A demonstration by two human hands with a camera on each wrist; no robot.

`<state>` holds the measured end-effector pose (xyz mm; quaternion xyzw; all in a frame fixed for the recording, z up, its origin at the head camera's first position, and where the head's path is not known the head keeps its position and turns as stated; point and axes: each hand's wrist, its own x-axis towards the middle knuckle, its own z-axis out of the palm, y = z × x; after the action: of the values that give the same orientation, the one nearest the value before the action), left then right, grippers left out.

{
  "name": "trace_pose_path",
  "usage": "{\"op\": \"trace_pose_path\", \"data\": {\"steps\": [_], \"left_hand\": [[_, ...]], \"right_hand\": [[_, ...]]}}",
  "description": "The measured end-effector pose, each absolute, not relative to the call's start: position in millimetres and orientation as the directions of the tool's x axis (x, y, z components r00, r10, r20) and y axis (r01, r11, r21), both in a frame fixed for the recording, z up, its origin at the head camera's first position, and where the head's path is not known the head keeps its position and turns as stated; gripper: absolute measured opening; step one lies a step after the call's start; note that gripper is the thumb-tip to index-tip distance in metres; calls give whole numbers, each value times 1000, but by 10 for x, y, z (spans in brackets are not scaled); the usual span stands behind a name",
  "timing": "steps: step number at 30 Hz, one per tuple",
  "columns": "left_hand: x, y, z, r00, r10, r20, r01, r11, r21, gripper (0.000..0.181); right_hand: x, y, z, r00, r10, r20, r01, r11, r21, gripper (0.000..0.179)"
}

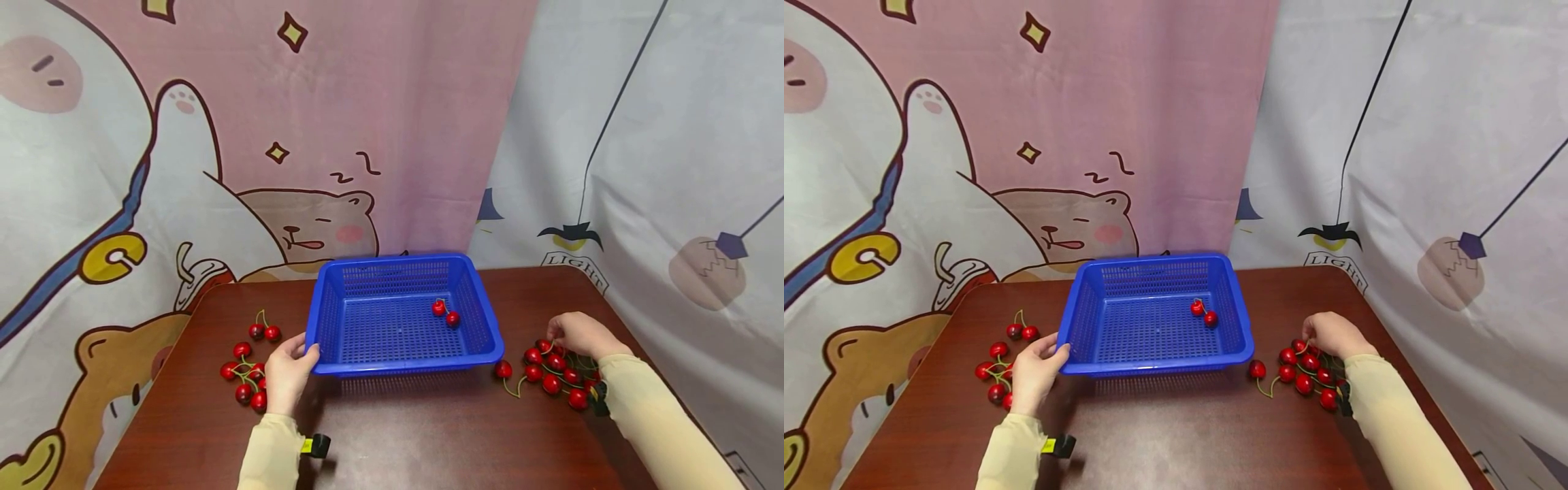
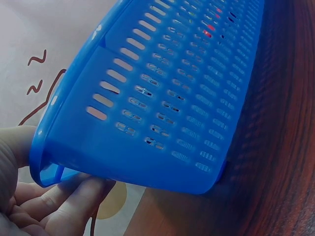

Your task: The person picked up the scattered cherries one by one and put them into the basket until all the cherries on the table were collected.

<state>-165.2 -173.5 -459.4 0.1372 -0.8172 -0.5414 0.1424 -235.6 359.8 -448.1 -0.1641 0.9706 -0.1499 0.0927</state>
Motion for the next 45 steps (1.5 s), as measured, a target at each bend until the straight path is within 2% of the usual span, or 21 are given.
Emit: {"op": "trace_pose_path", "data": {"steps": [9,25,36,45], "left_hand": [[-1646,-1730,-4597,-922,-379,79,-68,360,930,36],[-1641,-1735,-4598,-923,-376,77,-70,361,930,37],[-1651,-1741,-4603,-922,-378,82,-69,370,926,37],[-1649,-1740,-4593,-923,-376,80,-74,378,923,37]], "right_hand": [[-2337,3655,-4425,-919,-370,-133,-294,872,-391,13],[-2273,3707,-4135,-944,-311,-110,-212,828,-520,6],[-2363,3573,-3907,-947,-320,-3,-267,794,-546,5],[-2471,3411,-3721,-949,-312,45,-288,802,-523,4]]}}
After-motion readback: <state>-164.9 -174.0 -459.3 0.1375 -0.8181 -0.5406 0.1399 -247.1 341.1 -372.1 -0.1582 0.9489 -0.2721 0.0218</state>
